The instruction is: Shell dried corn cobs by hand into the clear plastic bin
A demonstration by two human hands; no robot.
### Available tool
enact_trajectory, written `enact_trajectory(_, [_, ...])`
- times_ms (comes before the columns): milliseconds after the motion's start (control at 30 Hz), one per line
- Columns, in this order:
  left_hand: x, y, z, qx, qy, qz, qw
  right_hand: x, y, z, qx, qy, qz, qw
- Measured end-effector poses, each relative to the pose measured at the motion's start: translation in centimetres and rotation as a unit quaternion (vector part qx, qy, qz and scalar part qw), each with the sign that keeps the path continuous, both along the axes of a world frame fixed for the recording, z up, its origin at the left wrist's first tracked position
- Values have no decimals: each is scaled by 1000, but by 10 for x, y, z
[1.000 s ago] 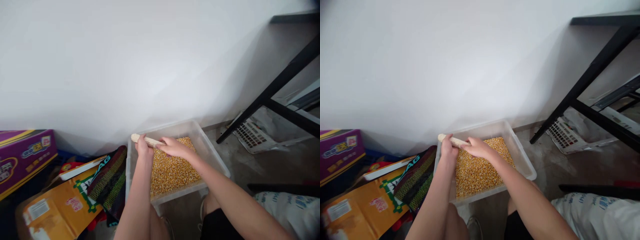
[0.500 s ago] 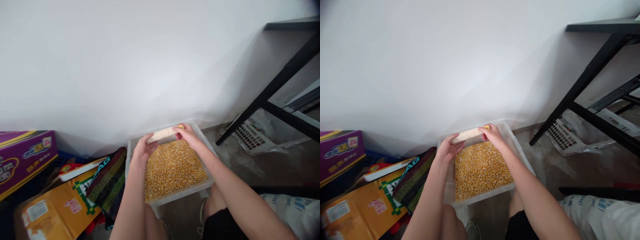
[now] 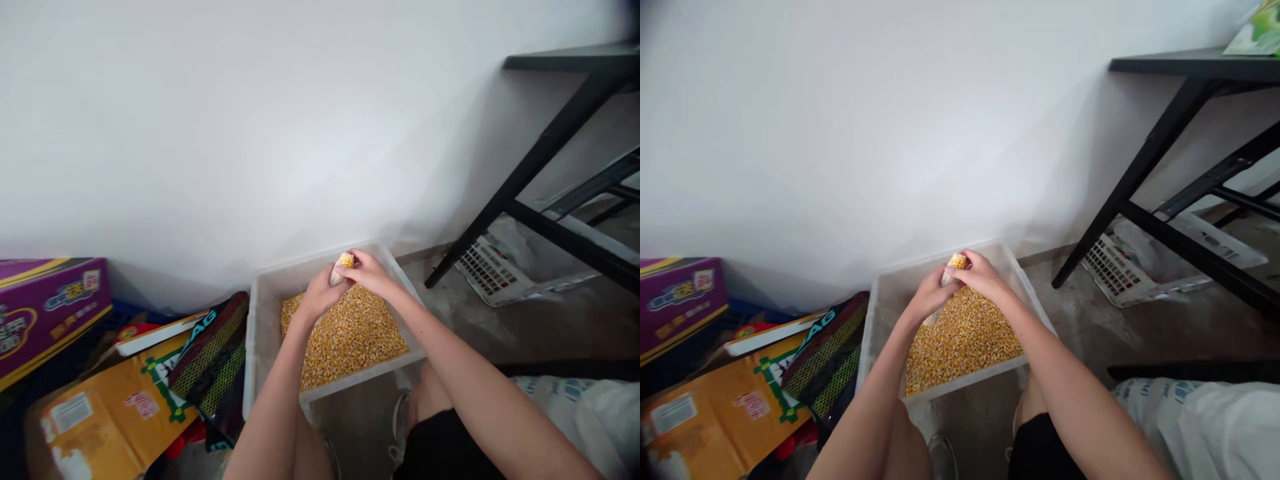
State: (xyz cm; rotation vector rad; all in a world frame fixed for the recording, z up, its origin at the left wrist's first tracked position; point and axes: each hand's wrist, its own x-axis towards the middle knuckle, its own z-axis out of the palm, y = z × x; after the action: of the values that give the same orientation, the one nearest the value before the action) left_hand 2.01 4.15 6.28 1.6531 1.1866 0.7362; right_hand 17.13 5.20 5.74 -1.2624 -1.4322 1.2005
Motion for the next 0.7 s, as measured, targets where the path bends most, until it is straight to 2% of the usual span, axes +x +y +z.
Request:
enact_trajectory(100, [3,0,3,-46,-17,-14,999,-2,-2,0,-37,24,15,999])
enact_trajectory(200, [1,-1,2,-48,5,-13,999,-3,-4,-2,-75,18,7,997])
enact_trajectory(300, [2,-2,-4,-23,43,-15,999,-5,-4,-6,-33,-59,-43,997])
enact_trajectory(433, [8,-3,-9,20,59,-44,997,-9,-1,-14,24,-155,-141,977])
enact_trajectory(567, [11,-4,-10,49,57,-49,996,-9,3,-15,5,-180,-179,967])
enact_trajectory(700, [9,-5,-13,34,44,-49,997,-9,6,-12,-38,-176,-170,969])
